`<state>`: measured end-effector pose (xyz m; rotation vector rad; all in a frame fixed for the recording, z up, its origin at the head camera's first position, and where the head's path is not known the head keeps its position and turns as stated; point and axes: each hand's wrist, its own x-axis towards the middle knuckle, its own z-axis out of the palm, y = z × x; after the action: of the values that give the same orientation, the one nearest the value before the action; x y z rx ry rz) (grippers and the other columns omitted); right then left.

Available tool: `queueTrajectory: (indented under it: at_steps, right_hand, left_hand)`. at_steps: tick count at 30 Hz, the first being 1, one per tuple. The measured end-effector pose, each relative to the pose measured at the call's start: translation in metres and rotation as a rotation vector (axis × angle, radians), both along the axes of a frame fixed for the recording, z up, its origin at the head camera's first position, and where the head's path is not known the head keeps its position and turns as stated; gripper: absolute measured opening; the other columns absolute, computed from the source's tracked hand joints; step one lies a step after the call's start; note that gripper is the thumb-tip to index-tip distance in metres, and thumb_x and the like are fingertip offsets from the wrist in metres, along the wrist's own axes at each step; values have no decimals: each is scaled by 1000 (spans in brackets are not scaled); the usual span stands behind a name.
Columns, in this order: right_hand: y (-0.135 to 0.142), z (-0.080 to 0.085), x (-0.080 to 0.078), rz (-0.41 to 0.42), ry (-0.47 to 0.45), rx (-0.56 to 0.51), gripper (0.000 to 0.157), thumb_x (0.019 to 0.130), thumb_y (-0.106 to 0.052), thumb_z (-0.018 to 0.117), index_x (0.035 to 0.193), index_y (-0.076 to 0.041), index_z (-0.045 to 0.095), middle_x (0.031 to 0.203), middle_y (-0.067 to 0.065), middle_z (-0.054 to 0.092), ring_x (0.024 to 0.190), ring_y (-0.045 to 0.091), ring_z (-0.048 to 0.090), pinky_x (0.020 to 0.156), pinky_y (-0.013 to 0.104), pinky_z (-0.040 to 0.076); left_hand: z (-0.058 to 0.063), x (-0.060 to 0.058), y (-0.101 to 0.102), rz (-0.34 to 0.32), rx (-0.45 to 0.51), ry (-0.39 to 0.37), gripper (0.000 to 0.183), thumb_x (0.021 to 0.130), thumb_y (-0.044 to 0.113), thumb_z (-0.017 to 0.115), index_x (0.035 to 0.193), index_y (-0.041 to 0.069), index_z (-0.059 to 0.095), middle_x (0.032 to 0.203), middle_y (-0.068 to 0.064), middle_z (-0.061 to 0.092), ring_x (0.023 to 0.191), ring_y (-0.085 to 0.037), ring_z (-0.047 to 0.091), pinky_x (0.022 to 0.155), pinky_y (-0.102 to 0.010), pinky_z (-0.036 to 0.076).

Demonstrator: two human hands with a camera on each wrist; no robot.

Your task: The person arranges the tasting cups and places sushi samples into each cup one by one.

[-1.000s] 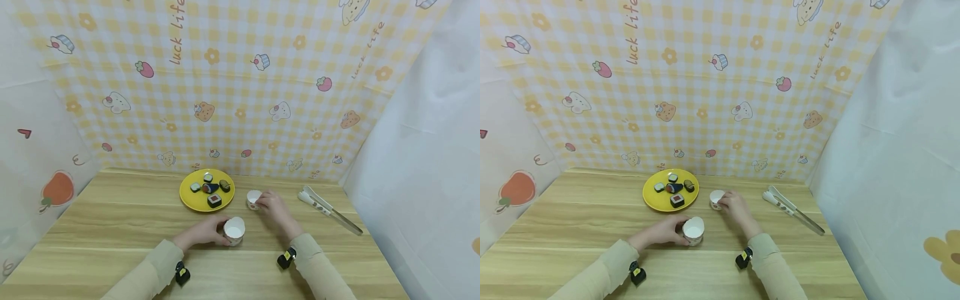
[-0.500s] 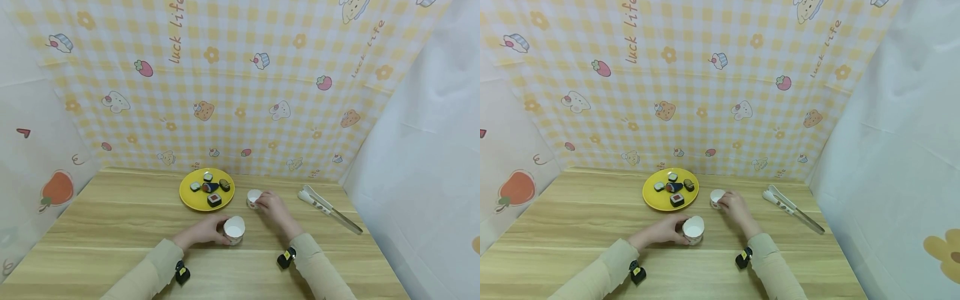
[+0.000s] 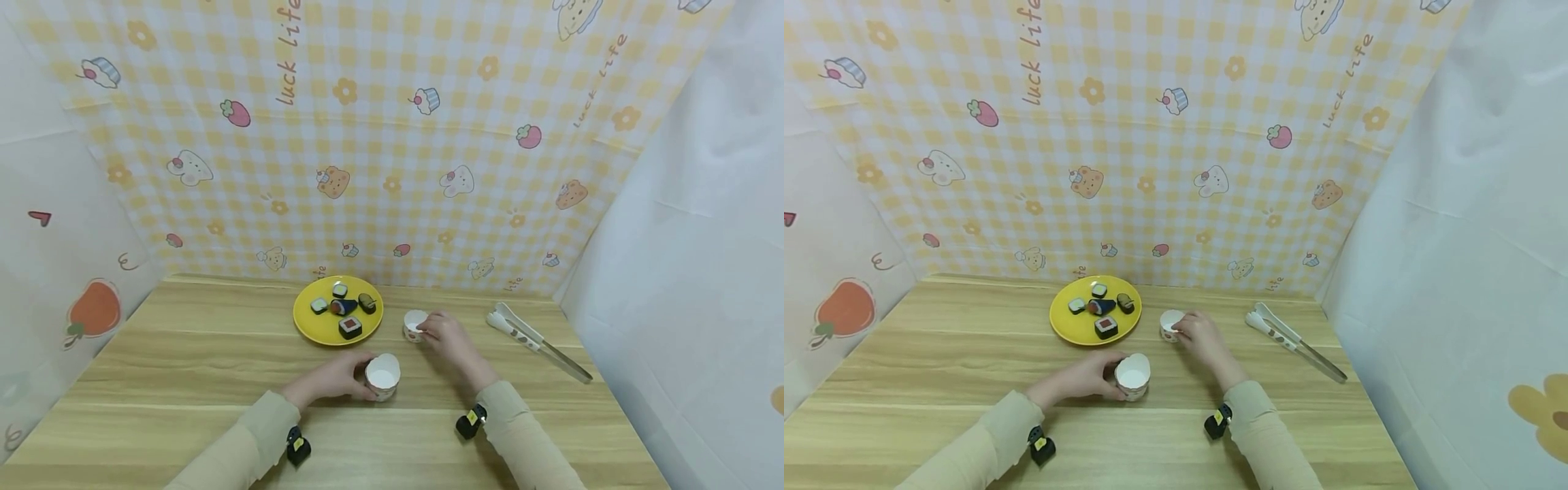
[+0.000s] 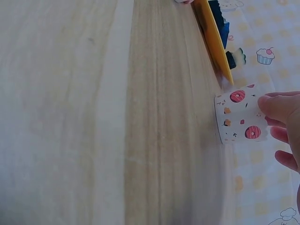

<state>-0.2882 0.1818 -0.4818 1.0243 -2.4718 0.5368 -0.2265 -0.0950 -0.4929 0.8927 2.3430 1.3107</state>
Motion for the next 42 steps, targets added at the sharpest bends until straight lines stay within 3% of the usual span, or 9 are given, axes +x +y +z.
queueTrajectory:
  at_steps: [7,14,27,42]
  right_hand:
    - [1,5,2,54,56,-22,15,75,-2,80,89,-4,73,87,5,70,90,24,61,79,37,53]
    - [2,12,7,88,42,-44,17,75,0,79,90,-5,74,89,4,70,93,24,61,82,38,53]
    - [-4,23,24,132,23,-32,22,74,0,80,95,-4,74,89,2,69,95,21,59,83,35,53]
    - [-15,36,47,240,91,-79,30,70,0,82,99,-6,73,95,3,69,96,24,61,84,36,53]
  left_hand:
    - [0,0,0,-8,3,-7,68,72,25,86,131,10,56,121,4,60,114,-15,52,103,-40,39]
    - [1,1,1,-4,1,-18,68,72,24,86,132,12,56,122,7,60,114,-13,52,103,-38,39]
    - [0,0,0,-3,-20,-2,70,72,28,86,132,11,56,122,6,60,114,-13,52,103,-39,39]
    - [-4,-3,0,-1,-22,-9,68,72,29,86,131,12,57,121,8,60,112,-12,52,101,-38,40]
